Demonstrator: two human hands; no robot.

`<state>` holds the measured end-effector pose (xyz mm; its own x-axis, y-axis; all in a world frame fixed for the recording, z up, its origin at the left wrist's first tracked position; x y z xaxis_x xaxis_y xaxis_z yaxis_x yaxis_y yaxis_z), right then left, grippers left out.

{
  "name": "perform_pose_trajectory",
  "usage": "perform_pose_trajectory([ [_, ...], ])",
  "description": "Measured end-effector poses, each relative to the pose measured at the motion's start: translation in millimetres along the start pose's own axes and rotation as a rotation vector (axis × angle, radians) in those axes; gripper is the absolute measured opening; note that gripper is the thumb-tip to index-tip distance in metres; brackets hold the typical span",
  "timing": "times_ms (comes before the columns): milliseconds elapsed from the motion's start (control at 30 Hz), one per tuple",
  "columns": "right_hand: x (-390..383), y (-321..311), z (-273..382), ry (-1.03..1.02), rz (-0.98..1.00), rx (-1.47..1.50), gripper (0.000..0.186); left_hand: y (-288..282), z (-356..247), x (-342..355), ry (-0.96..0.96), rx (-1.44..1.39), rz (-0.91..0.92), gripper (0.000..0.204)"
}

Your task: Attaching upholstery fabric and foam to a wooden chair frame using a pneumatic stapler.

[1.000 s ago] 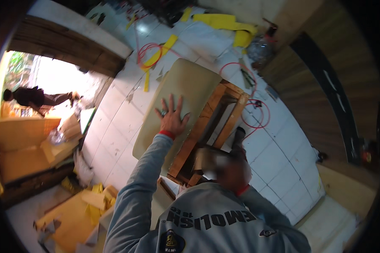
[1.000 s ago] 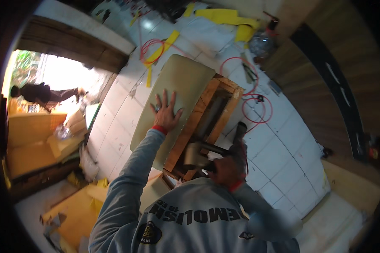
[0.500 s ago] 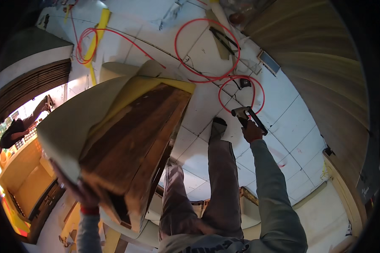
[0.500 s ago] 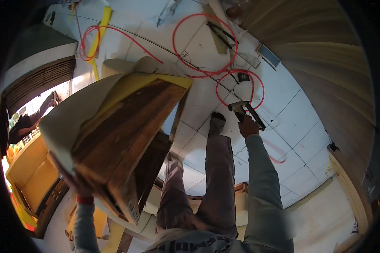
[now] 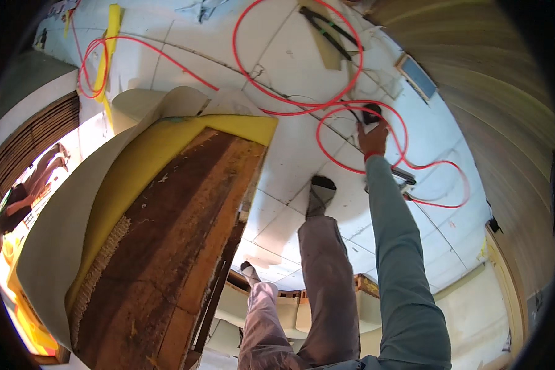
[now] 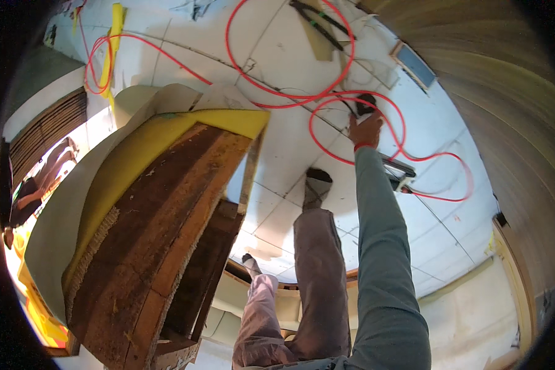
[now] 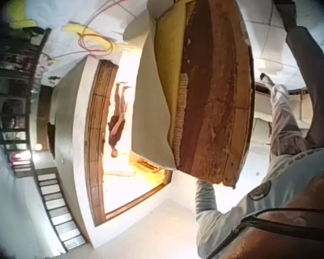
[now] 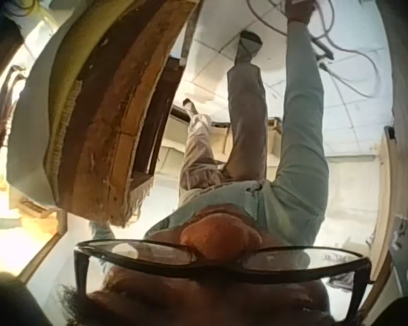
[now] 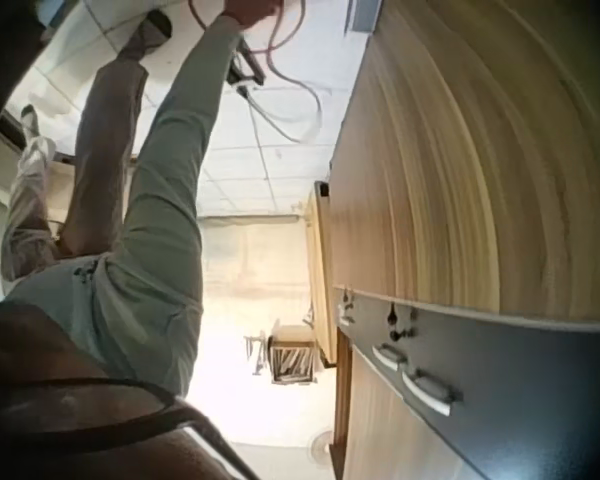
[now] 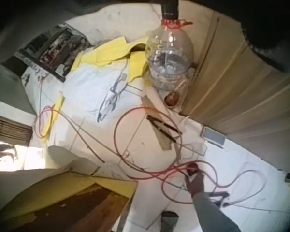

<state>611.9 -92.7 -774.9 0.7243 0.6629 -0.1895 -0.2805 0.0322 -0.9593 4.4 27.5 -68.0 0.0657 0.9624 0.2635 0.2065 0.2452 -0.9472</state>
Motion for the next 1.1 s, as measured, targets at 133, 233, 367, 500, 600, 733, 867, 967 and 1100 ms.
perform_pose_trajectory([
  [133, 44.6, 53.6, -3.0, 0.143, 0.08, 0.071, 0.11, -3.9, -2.9, 3.1, 0.035, 0.023, 0.021, 0.092],
  [233, 32.0, 27.5, 6.5, -0.064, 0.17, 0.022, 0.085, -17.1, 2.6, -3.9, 0.021, 0.008, 0.02, 0.092],
  [367, -69.7, -81.7, 31.8, 0.294, 0.405, 0.422, 0.066, -43.0, 14.2, -9.9, -0.057, -0.047, -0.038, 0.092],
  [500, -151.3, -320.6, 160.9, 0.33, 0.219, 1.094, 0.055, -48.4, -0.4, -0.6, 0.061, 0.066, 0.048, 0.088],
  [600, -207.7, -496.1, 306.7, -0.139, 0.043, 1.072, 0.058, -51.3, 0.0, 2.6, 0.012, 0.089, 0.153, 0.084],
  [733, -328.2, -605.7, 471.1, -0.731, -0.027, 0.81, 0.07, -72.0, 13.2, 0.3, -0.064, -0.118, 0.163, 0.082],
  [867, -368.3, -619.1, 524.0, -0.622, -0.14, 0.701, 0.079, -96.8, 22.2, -3.6, -0.007, -0.474, 0.102, 0.084],
  [967, -387.8, -605.6, 561.2, -0.696, -0.331, 0.347, 0.075, -119.0, 53.1, -7.2, 0.116, -0.441, 0.013, 0.085],
  [1100, -390.7, -605.5, 561.1, -0.619, -0.423, 0.483, 0.071, -88.9, 242.4, -19.0, -0.455, -0.627, 0.33, 0.09],
])
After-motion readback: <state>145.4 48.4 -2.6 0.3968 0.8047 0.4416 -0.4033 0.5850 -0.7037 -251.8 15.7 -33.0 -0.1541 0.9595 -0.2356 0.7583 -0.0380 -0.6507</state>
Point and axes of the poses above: each hand's wrist, its own x-axis towards the middle knuckle, its own y-axis out of the palm, z = x × y, the point moved 10 cm from there along x, towards the middle knuckle, and after that the axes turned 9 degrees about -z, right-handed, at the moved point
